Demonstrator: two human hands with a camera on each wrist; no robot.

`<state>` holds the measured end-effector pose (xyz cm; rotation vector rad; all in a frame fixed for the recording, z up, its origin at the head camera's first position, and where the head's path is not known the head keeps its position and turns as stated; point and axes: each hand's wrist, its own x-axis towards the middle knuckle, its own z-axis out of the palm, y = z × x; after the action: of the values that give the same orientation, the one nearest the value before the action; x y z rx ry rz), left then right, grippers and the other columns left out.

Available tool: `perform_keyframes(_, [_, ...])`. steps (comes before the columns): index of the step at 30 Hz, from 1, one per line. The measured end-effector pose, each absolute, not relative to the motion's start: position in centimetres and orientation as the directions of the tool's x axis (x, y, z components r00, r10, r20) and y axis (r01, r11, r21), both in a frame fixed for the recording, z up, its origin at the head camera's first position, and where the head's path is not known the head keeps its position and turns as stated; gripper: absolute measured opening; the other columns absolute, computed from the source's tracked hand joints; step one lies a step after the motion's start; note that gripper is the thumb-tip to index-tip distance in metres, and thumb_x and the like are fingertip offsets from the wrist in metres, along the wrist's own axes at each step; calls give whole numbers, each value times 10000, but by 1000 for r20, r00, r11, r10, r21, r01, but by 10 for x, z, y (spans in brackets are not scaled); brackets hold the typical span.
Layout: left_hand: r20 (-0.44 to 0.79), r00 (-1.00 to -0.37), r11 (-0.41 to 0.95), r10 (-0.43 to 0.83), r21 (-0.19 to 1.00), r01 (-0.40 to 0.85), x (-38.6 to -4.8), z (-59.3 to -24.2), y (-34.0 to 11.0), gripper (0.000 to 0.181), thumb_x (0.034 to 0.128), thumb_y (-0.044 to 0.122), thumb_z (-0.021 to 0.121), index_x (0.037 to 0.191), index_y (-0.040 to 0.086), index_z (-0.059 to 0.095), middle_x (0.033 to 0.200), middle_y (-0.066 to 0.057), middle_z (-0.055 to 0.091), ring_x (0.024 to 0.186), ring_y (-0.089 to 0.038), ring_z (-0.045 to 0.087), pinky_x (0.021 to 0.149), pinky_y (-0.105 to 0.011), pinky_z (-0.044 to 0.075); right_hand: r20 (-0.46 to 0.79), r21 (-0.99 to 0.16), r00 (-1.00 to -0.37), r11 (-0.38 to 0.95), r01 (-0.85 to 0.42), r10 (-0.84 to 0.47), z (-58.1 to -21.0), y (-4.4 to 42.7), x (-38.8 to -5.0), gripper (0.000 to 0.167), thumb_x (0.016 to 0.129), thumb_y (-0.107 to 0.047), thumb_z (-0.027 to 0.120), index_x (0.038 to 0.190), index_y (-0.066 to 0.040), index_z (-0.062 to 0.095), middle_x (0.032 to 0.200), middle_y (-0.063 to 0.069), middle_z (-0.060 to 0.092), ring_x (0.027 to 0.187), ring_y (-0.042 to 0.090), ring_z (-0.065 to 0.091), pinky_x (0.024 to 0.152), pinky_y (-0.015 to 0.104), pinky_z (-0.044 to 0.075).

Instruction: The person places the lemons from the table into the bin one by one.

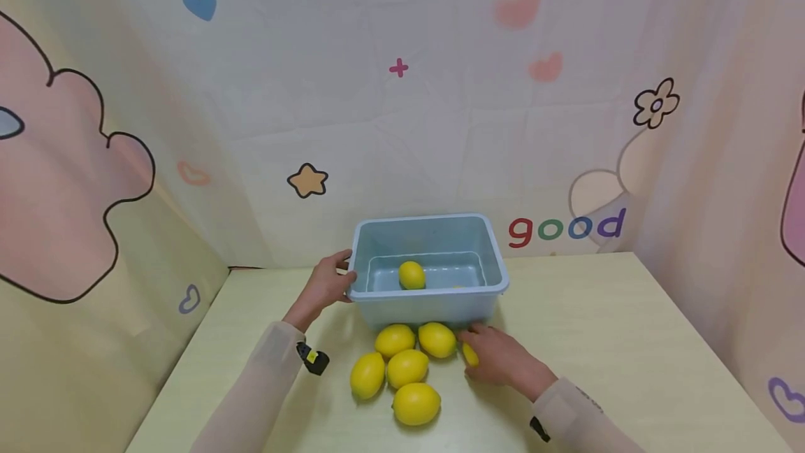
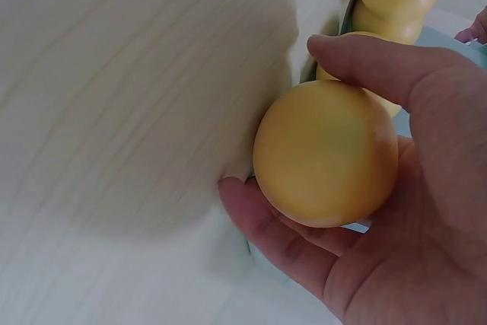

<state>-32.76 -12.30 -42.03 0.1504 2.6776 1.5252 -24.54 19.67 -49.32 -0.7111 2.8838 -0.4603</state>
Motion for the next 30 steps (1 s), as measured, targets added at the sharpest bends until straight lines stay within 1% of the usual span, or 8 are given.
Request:
perform_keyframes(5, [-15,-993,499,116,865,46,-327,-422,-123,598,952,84,547,1517,59,353,1314,-270,555,1026,-418,674,605,-355,620,-64,-311,-876,844,-437,-477,-497,199,-246,542,781,-227,800,1260,-55,613,1252,128,588,1053,304,599,979,530,500])
perform_keyframes(11, [7,-992,494,128,867,70,-329,-422,-121,584,953,79,542,1511,73,371,1287,-256,573,997,-408,684,606,-353,621,-58,-296,-879,849,-437,-472,-496,201,-247,550,786,-228,798,1267,-43,607,1271,149,584,1070,323,600,985,539,495])
perform_keyframes(18, [-1,-993,508,114,859,58,-327,-424,-122,586,950,74,544,1510,69,372,1287,-256,580,974,-391,694,591,-337,617,-82,-310,-884,854,-417,-461,-497,200,-246,554,786,-245,802,1268,-46,612,1294,165,582,1088,330,595,1001,544,489])
perform_keyframes(22, [-5,-994,500,109,864,51,-327,-423,-122,583,948,86,547,1507,76,381,1301,-257,575,987,-390,689,608,-348,620,-65,-307,-884,852,-423,-462,-497,199,-246,547,780,-237,805,1257,-50,616,1285,163,587,1081,328,600,996,541,492])
perform_keyframes(26, [-9,-994,492,107,870,45,-326,-421,-123,579,950,91,548,1505,78,384,1305,-254,571,1015,-408,677,608,-347,620,-42,-306,-882,847,-435,-469,-497,199,-246,538,780,-234,805,1250,-52,617,1259,152,597,1057,312,605,989,530,499])
perform_keyframes(30, [-5,-994,499,110,865,51,-326,-422,-124,584,950,76,544,1508,67,375,1294,-260,579,1024,-429,673,606,-358,620,-55,-325,-883,844,-426,-467,-496,199,-246,539,780,-239,807,1251,-57,618,1266,152,595,1055,312,602,989,539,498])
